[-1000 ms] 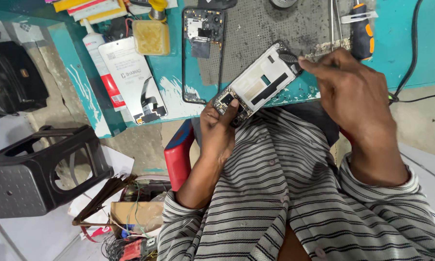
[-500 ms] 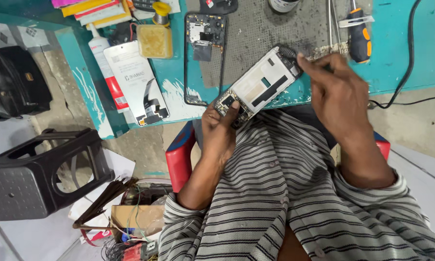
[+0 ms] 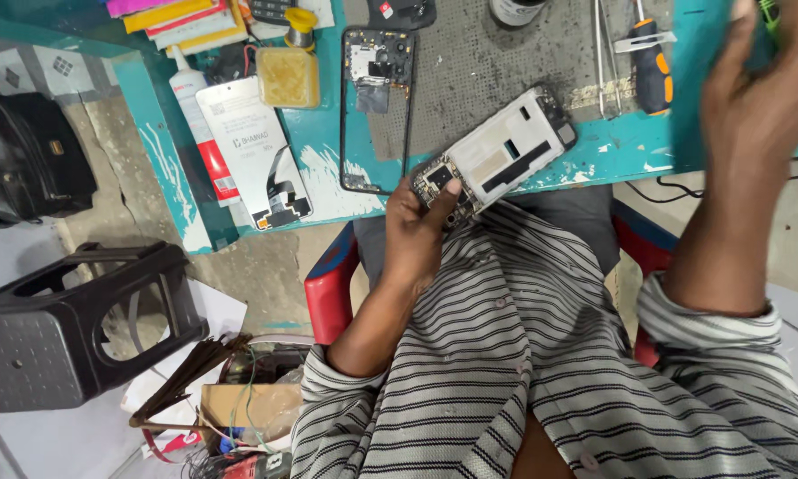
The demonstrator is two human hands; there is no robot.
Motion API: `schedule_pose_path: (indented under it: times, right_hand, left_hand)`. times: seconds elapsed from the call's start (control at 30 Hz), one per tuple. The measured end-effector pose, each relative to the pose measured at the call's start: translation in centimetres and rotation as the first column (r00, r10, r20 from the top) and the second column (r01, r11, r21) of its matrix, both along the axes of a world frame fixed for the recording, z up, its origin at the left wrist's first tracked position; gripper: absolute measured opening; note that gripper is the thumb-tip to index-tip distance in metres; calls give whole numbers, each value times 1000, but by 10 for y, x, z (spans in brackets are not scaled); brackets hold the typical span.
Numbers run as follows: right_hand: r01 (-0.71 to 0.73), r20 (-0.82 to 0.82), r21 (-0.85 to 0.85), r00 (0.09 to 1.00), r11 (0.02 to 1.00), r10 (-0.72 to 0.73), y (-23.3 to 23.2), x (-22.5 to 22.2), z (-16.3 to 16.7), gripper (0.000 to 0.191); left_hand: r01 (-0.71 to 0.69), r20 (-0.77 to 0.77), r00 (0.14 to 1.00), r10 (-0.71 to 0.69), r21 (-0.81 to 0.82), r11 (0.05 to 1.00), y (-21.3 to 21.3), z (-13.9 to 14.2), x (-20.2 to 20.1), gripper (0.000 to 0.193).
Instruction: The person repairs a disassembled smartphone at a workbench. They use tweezers to lift and reposition the motherboard inside the phone frame, press the board into place by hand, and use a screwdriver to drive screws into the assembly. They also handle a heat gun over the phone and reposition the device repeatedly while working on its internal components.
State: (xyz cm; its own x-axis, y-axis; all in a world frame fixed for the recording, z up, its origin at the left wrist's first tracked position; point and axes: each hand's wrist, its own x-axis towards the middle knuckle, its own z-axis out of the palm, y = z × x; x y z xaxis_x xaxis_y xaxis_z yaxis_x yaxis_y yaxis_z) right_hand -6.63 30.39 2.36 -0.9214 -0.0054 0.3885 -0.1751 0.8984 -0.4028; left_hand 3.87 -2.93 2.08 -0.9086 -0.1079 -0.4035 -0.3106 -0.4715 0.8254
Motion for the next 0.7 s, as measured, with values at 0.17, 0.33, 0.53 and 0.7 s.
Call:
schedule_pose_path:
  times: [0.17, 0.33, 0.53, 0.7]
  right_hand:
    - [-214, -63, -38, 975, 976, 212, -55, 17, 29, 47]
    - [-184, -100, 111, 976, 977, 195, -74, 7, 41, 38]
    - [-131, -66, -62, 990, 989, 127, -52, 3, 30, 39]
    - [-120, -148, 16, 982, 993, 121, -26, -9, 21, 39]
  left_hand:
    - [14, -170, 984, -58, -249, 968, 5, -2, -15, 49]
    - [25, -208, 973, -97, -326, 945, 4, -3, -22, 46]
    - [36, -179, 981, -80, -235, 971, 19, -14, -32, 47]
    - [-30, -360, 917, -170, -488, 872, 46, -19, -57, 54]
